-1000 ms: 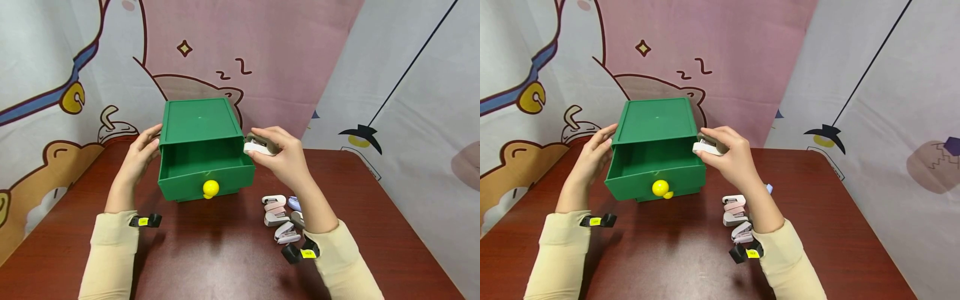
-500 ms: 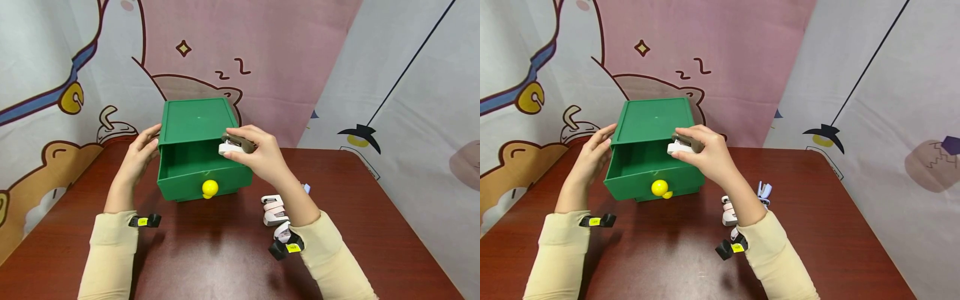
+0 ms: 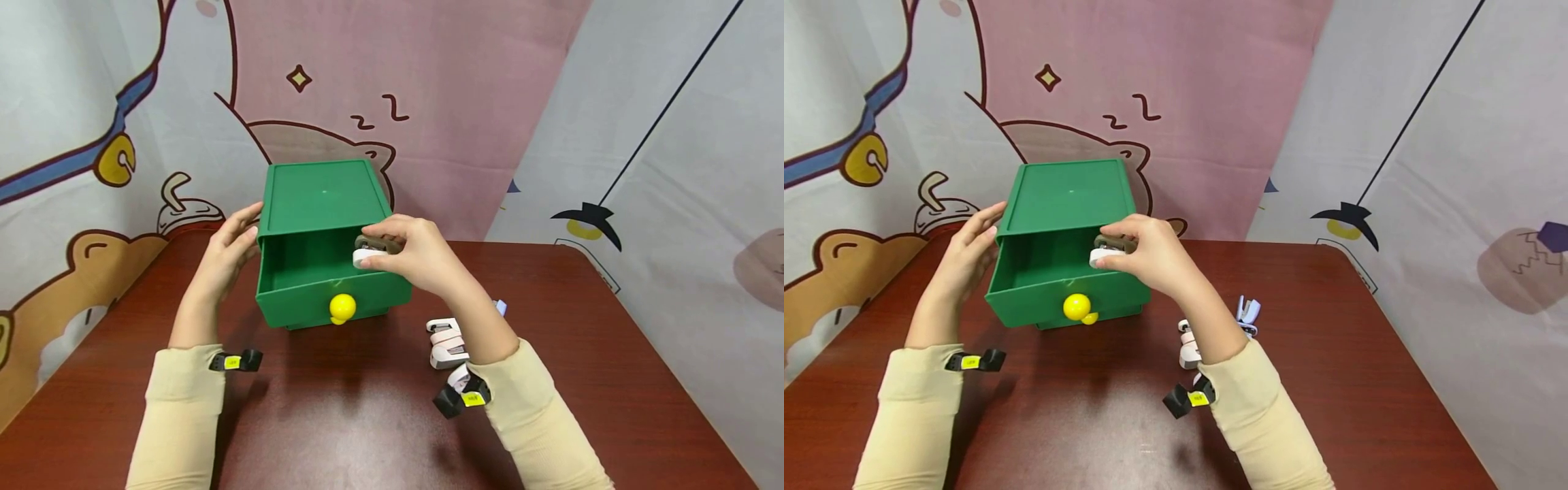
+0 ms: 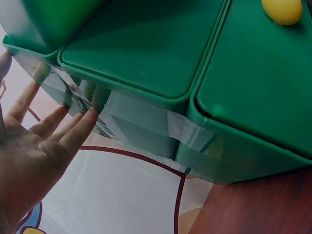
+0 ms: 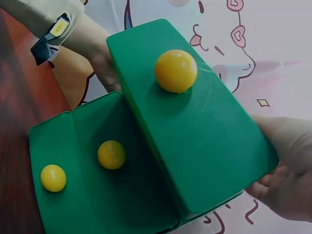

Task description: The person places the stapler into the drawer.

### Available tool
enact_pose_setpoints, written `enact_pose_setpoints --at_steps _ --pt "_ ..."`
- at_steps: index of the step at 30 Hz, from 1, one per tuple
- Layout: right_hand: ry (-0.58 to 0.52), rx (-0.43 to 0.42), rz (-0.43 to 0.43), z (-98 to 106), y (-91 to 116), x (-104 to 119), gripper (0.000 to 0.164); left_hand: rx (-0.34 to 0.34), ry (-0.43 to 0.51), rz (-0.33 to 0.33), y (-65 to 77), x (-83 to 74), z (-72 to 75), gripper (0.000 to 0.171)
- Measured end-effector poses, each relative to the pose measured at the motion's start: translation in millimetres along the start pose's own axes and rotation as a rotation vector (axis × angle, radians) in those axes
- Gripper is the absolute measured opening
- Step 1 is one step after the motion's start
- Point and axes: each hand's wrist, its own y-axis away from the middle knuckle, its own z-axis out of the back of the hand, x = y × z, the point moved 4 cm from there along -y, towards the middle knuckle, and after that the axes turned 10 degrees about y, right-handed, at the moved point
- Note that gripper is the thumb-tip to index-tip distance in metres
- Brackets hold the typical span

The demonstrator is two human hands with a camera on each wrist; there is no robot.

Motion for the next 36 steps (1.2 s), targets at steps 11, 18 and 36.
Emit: enact_pose_setpoints --at_steps 11,18,36 --pt "-0.047 -0.112 0.041 0 9 -1 0.039 0.003 -0.015 -0.004 0.6 -1.4 0.2 0.047" --pt "-0.103 -0.232 0.101 3 25 -7 0.038 0.005 -0.014 -0.012 0.3 -1.4 -0.3 0.047" --pt "-0.021 -0.331 -0.101 34 83 -39 0.042 0.005 -0.004 -0.022 -0.5 1.5 1.2 0.047"
